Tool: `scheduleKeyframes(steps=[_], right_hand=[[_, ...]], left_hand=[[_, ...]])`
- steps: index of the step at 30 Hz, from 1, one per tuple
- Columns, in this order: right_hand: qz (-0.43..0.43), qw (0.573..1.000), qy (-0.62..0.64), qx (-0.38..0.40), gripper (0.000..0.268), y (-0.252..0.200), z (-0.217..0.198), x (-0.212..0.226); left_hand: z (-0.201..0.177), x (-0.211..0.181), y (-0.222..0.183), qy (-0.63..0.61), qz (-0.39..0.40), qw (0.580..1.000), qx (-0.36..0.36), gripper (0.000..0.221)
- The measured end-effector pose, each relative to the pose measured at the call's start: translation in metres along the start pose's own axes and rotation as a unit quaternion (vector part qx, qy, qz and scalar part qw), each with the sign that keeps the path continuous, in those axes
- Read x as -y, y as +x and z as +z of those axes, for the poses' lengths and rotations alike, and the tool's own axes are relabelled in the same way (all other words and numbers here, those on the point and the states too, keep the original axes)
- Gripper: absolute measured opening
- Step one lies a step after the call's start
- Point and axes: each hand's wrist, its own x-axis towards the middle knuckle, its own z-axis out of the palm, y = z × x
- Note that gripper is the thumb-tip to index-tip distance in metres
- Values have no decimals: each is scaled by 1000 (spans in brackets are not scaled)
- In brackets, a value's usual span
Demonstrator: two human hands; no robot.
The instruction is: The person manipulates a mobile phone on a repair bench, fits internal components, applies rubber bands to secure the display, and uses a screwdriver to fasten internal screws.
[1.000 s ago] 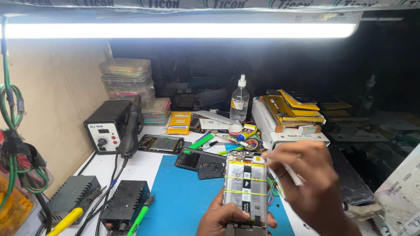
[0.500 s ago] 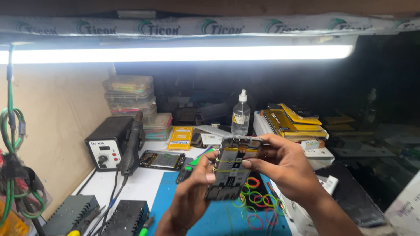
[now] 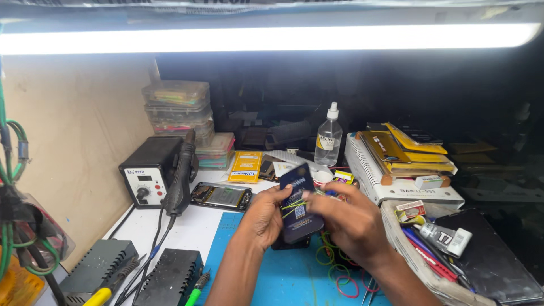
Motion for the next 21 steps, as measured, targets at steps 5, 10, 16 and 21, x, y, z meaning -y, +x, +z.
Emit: scheduleKeyframes(steps=[5,10,16,21], right_hand=[[182,983,15,-35,31,-16,5,-12],[343,935,82,-41,22,-27,8,-15],[330,942,57,-21,18,-29,13,-5],[331,941,62,-15,19,-32,15,-5]], left_hand=[[-15,18,8,-80,19,994,-70,24],[-3,13,-6,-91,-6,992,-85,32],[19,0,-25,-58,62,992,-89,39],[23,1,-26,-32,83,990,-112,49]])
